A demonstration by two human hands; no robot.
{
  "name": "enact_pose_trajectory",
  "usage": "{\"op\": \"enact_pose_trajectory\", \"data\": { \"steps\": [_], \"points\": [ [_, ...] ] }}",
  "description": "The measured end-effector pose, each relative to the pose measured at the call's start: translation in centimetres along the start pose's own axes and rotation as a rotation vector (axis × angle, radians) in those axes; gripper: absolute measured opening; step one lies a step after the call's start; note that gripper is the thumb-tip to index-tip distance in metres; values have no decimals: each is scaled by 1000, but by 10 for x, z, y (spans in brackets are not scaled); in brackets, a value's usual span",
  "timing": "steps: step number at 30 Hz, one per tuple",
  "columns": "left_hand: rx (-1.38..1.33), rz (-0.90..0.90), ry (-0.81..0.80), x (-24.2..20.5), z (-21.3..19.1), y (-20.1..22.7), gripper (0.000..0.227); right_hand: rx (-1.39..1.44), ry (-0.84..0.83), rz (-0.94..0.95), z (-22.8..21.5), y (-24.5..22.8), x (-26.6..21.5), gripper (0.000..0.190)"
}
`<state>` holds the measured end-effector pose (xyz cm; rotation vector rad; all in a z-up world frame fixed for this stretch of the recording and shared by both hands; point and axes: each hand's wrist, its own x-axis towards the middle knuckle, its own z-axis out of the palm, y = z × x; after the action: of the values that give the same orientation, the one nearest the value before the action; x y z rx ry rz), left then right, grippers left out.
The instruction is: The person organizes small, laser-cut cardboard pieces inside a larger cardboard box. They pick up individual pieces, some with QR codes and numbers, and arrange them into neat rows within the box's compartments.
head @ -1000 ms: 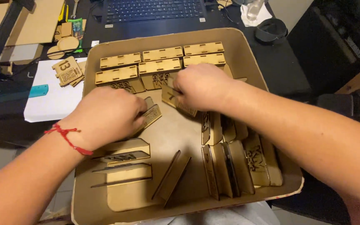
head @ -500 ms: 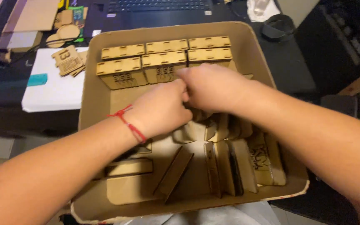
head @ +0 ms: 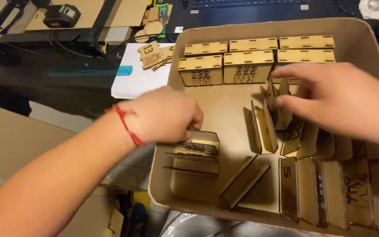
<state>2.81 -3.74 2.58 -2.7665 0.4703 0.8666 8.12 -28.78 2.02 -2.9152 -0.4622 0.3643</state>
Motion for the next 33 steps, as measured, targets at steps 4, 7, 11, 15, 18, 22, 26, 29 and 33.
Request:
{"op": "enact_pose_trajectory", "data": {
  "steps": [4, 7, 11, 15, 18, 22, 26, 29, 33],
  "points": [
    [49, 146, 162, 14, 27, -19, 32, 181, 176, -125, 27, 36, -47, 58],
    [43, 123, 200, 21, 30, -25, 35, 679, 232, -261, 61, 70, -83, 60],
    [-4, 211, 130, 20, 27, -20, 29, 799, 247, -189, 132, 139, -111, 67],
    [172, 158, 113, 36, 32, -19, 21, 1504, 120, -151, 244, 240, -129, 73],
    [-129, 74, 154, 45, 14, -25, 21, 1772, 52, -212, 297, 288, -138, 71],
    [-254, 88, 103, 40, -19, -24, 53, 1360, 207, -321, 245, 215, -142, 68],
    [-362, 5, 14, 26, -37, -16, 68, 1104, 380, -193, 192, 149, -151, 49],
    [-319, -49, 21, 25, -32, -11, 74, 1032, 372, -174, 190, 147, -154, 52],
    [-114, -31, 95, 26, -20, 1, 86, 919, 376, -120, 183, 145, -153, 55]
  ]
}}
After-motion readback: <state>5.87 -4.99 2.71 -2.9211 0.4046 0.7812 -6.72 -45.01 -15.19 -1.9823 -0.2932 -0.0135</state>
